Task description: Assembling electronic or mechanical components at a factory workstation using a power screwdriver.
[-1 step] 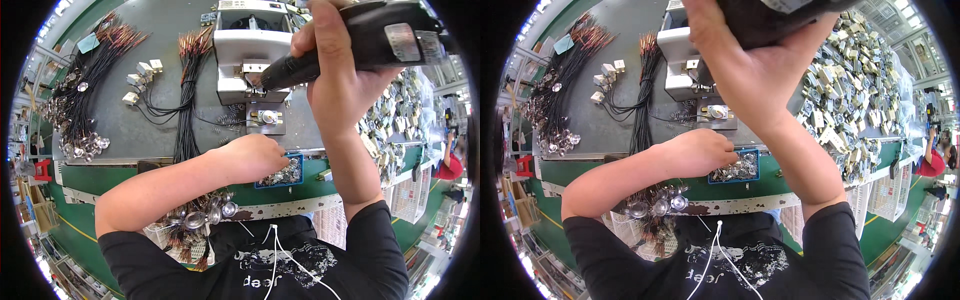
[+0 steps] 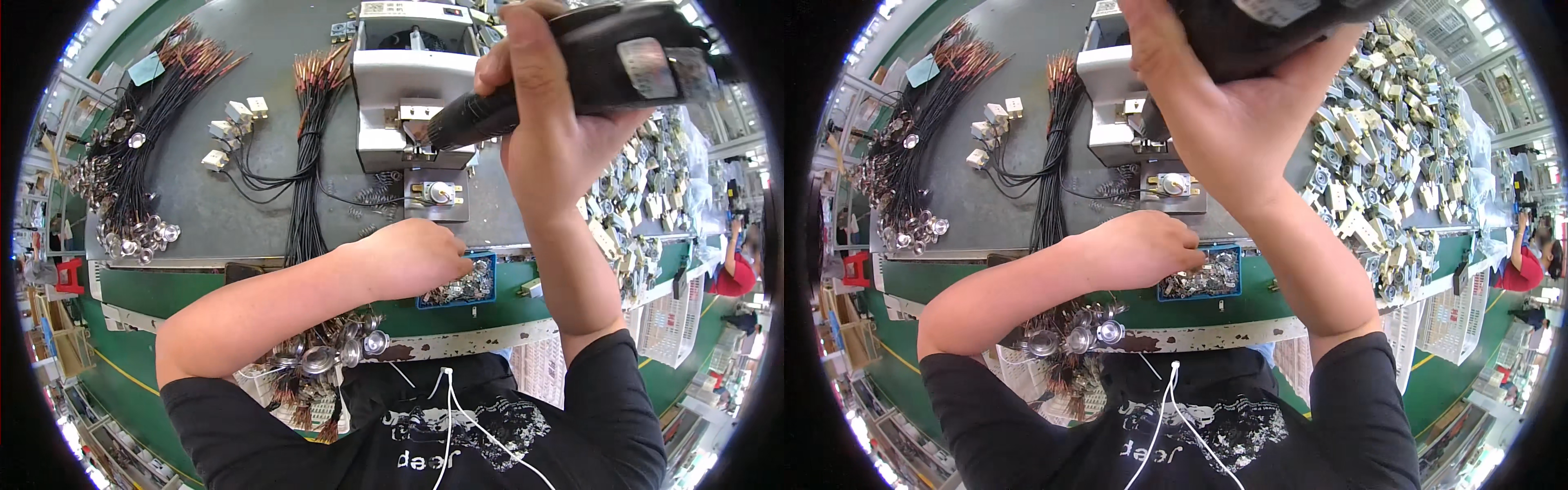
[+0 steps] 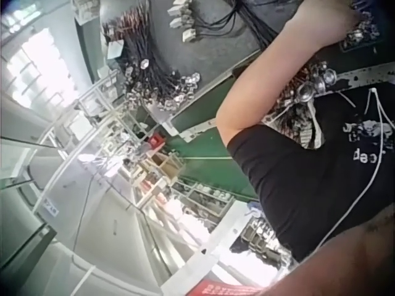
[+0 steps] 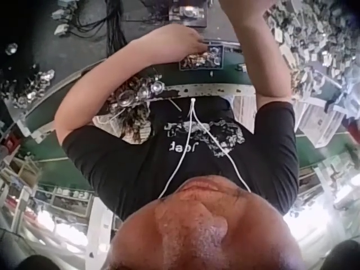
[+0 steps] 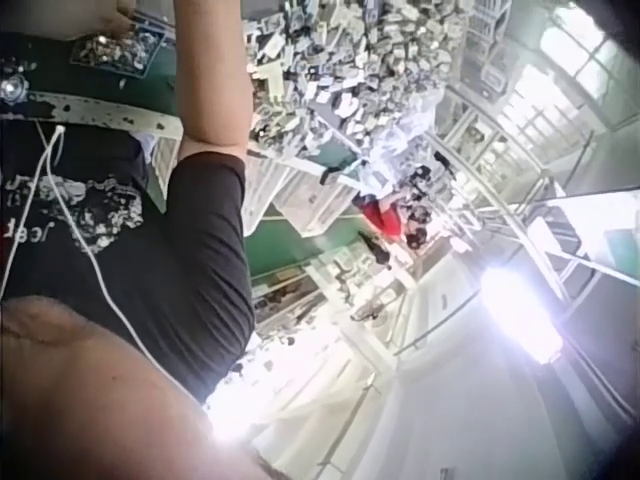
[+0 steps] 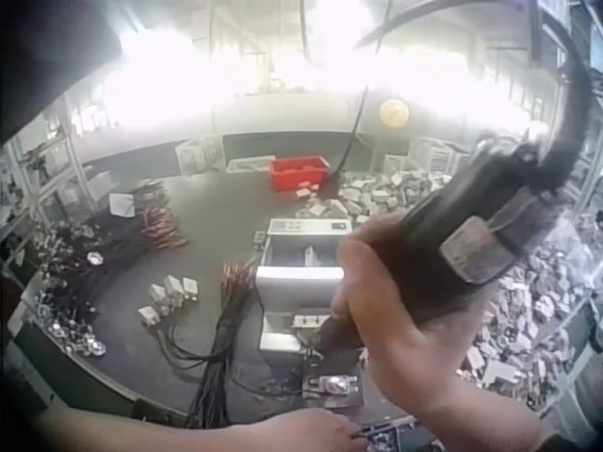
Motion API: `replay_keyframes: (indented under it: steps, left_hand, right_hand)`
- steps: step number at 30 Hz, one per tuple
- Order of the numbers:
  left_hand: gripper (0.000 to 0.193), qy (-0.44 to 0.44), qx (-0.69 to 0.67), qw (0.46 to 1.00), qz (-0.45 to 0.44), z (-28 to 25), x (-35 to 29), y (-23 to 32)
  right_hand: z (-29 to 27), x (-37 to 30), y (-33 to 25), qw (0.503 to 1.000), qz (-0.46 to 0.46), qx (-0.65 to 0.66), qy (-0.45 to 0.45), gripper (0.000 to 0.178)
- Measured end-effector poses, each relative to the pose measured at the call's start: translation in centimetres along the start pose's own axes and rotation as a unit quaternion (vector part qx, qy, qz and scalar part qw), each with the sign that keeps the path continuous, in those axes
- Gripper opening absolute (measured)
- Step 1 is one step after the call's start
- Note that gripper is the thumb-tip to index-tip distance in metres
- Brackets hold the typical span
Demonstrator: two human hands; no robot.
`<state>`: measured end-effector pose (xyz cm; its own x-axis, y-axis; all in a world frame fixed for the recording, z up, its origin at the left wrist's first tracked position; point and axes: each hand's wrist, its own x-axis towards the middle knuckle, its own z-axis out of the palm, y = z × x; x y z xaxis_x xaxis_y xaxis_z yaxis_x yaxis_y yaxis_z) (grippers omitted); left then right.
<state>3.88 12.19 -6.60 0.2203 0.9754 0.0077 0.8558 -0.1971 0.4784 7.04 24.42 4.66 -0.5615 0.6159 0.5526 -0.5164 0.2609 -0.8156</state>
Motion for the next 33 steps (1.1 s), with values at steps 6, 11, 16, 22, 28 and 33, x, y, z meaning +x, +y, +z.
replay_keyframes:
  steps: [6,11,16,22,28,33]
  left_hand:
    - [0.018,-0.029,-0.031,0.998,-0.044,-1.3,0.0,0.5]
    - [0.017,-0.010,-0.028,0.998,-0.050,-0.8,-0.4,0.2]
    - [0.017,-0.023,-0.026,0.998,-0.046,-1.0,-0.2,0.1]
    - [0.017,-0.025,-0.015,0.999,-0.042,-1.0,-0.2,0.1]
    - [0.016,-0.012,-0.021,0.999,-0.035,-1.0,-0.3,-0.1]
    - [0.017,0.002,-0.026,0.999,-0.040,-1.8,-1.0,0.2]
  right_hand:
    - [1.7,3.8,5.7,0.812,-0.355,0.434,-0.162,0.020]
    - [0.0,1.2,2.9,0.995,-0.068,0.019,-0.065,0.019]
    - [0.5,0.3,0.8,0.999,-0.004,0.019,-0.042,0.021]
    - [0.0,1.3,3.2,0.993,-0.082,0.039,-0.075,0.020]
    - [1.5,0.8,1.9,0.988,-0.101,0.108,-0.033,0.030]
    - [2.1,0.5,1.6,0.999,-0.023,0.032,-0.015,0.056]
